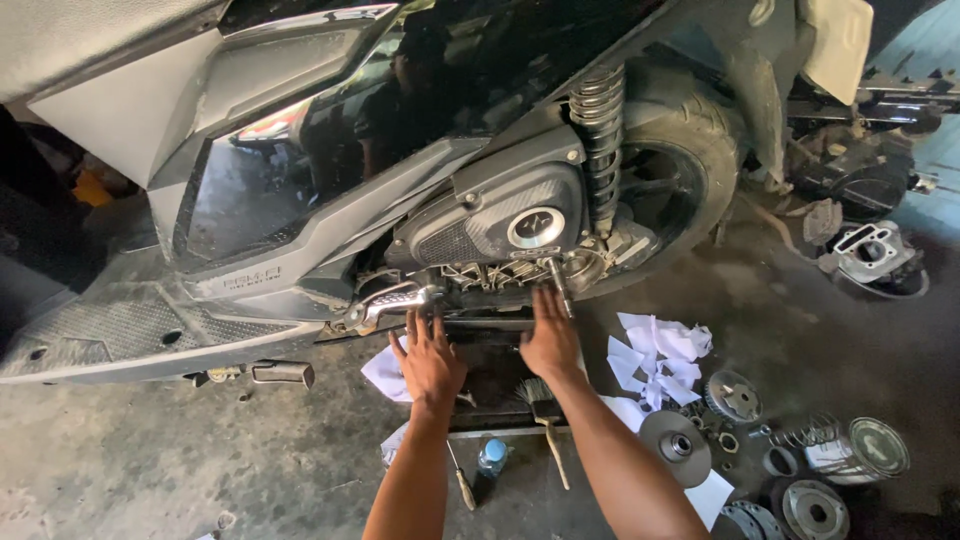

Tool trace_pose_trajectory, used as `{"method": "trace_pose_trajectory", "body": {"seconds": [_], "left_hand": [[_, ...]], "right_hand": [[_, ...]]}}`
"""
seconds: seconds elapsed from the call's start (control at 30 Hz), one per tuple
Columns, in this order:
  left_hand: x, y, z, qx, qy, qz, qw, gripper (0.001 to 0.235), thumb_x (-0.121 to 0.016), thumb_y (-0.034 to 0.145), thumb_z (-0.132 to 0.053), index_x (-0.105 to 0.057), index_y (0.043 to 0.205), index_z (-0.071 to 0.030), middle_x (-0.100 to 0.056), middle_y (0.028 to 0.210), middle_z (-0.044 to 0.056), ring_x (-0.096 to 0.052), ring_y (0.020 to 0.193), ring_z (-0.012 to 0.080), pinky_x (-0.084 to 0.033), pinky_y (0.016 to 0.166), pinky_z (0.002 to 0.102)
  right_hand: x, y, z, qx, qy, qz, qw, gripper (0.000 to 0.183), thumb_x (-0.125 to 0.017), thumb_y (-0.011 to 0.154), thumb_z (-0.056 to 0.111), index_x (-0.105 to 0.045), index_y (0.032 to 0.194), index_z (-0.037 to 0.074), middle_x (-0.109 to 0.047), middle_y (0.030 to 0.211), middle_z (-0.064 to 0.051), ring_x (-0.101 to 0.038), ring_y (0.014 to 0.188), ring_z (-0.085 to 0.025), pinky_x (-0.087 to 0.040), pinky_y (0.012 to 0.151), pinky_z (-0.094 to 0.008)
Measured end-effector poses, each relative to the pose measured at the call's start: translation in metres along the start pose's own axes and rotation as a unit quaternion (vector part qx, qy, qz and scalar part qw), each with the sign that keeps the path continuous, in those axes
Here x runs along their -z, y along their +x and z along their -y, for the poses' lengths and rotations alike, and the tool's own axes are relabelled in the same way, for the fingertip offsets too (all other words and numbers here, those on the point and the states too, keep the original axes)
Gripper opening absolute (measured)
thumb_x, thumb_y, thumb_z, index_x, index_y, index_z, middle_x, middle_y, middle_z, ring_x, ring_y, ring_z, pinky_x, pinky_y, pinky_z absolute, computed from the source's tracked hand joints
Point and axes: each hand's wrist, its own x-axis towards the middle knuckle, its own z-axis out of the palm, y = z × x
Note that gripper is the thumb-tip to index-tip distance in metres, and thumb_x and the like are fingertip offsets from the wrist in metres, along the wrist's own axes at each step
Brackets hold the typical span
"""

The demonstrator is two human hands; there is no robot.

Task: Cleaning motorcycle engine components with a brush and solvent

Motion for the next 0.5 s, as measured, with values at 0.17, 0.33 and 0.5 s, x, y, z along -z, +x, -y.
{"method": "trace_pose_trajectory", "body": {"seconds": [0.17, 0.33, 0.5], "left_hand": [[-0.011, 0.003, 0.002, 0.005, -0.006, -0.007, 1.000, 0.072, -0.069, 0.084, -0.028, -0.046, 0.152, -0.019, -0.041, 0.159, 0.009, -0.028, 0.155, 0.0246, -0.020, 0.124, 0.060], [-0.009, 0.001, 0.004, 0.012, 0.000, 0.001, 1.000, 0.069, -0.069, 0.085, -0.031, -0.050, 0.150, -0.019, -0.042, 0.160, 0.008, -0.027, 0.155, 0.0231, -0.020, 0.124, 0.059], [-0.004, 0.000, 0.002, 0.008, -0.017, 0.002, 1.000, 0.075, -0.069, 0.084, -0.030, -0.044, 0.154, -0.018, -0.038, 0.161, 0.008, -0.026, 0.156, 0.0230, -0.020, 0.124, 0.060]], "right_hand": [[0.014, 0.000, -0.014, 0.026, -0.012, 0.005, 1.000, 0.086, -0.070, 0.081, 0.021, -0.033, 0.159, 0.018, -0.030, 0.166, -0.011, -0.038, 0.145, -0.036, -0.036, 0.115, -0.056], [0.002, 0.001, -0.019, -0.047, -0.077, 0.018, 0.996, 0.085, -0.069, 0.086, 0.022, -0.027, 0.160, 0.019, -0.020, 0.169, -0.014, -0.048, 0.140, -0.035, -0.037, 0.108, -0.066], [-0.005, 0.002, -0.007, 0.060, 0.006, 0.025, 0.998, 0.080, -0.065, 0.083, 0.018, -0.037, 0.157, 0.016, -0.034, 0.165, -0.006, -0.030, 0.151, -0.032, -0.045, 0.100, -0.065]]}}
